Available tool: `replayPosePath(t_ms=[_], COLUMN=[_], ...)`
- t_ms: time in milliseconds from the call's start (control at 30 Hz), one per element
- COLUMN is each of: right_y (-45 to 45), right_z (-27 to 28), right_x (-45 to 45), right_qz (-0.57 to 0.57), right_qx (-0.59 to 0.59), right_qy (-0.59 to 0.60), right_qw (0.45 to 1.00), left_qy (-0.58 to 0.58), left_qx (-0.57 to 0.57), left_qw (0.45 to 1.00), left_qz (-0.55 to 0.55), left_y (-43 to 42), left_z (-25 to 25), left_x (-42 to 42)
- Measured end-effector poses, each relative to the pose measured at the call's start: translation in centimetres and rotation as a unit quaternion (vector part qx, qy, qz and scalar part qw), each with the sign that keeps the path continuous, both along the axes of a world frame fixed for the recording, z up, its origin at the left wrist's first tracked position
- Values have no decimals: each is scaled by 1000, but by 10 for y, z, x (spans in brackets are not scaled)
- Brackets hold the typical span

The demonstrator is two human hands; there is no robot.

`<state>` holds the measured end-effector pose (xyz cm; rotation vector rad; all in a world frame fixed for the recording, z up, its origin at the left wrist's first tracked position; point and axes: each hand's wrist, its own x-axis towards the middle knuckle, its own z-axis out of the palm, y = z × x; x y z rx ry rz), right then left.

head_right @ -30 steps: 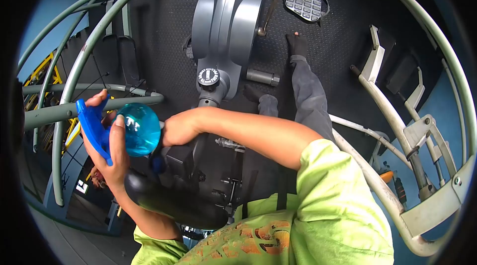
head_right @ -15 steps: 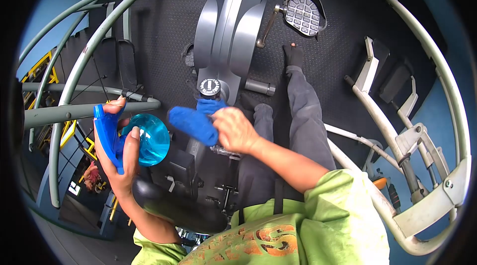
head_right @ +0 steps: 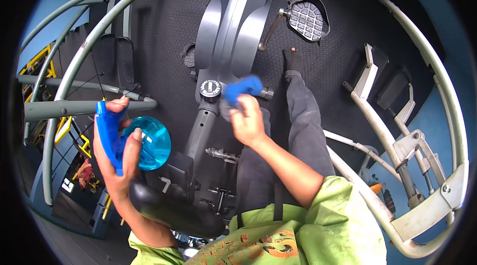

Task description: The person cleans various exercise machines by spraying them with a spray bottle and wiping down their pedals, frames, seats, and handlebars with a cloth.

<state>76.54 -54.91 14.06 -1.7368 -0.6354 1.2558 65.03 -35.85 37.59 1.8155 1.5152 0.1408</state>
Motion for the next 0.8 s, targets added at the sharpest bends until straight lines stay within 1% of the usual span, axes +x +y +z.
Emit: replayPosePath(t_ms=[33,67,100,133,167,200,233,300,367,400,433,500,567,600,633,667,700,767,800], right_y=[18,27,37,42,42,51,63,97,132,141,138,106,55,37,37,44,54,95,118], right_z=[-1,-10,-20,-40,-68,-75,-75,-64,-42,-41,-36,-33,-33,-38,-34,-37,-43,-43,-44], right_x=[5,11,15,31,42,51,60,59,50,48,49,56,65,75,82,86,94,100,100], right_qz=[91,164,231,332,379,399,413,355,310,319,343,463,582,588,594,575,566,513,463], right_qx=[118,141,164,149,194,234,237,187,144,165,174,178,134,131,127,133,147,188,191], right_qy=[-124,-231,-333,-341,-392,-437,-431,-495,-489,-475,-454,-464,-376,-389,-402,-402,-409,-441,-463], right_qw=[981,949,899,867,815,771,767,771,803,804,803,734,709,697,685,700,700,712,732], left_qy=[-8,-6,-2,-11,-19,-22,-24,-69,-73,-70,-68,-46,-64,-63,-46,-40,-33,-19,-21], left_qx=[20,34,49,53,57,53,73,102,106,104,102,82,85,88,60,61,61,49,43], left_qw=[1000,999,998,997,997,997,993,990,991,991,991,994,993,993,996,997,997,998,999], left_qz=[-14,-31,-47,-48,-50,-52,-94,-68,-41,-48,-58,-61,-59,-56,-42,-34,-28,-23,-21], left_y=[-1,-1,0,0,0,1,3,-3,-3,-3,-2,3,6,6,5,4,4,7,7], left_z=[-2,-4,-5,-5,-6,-6,-8,-13,-15,-15,-15,-10,-12,-11,-5,-5,-6,-4,-3], left_x=[-3,-4,-6,-8,-9,-11,-14,-16,-15,-15,-15,-12,-11,-11,-11,-11,-12,-11,-11])
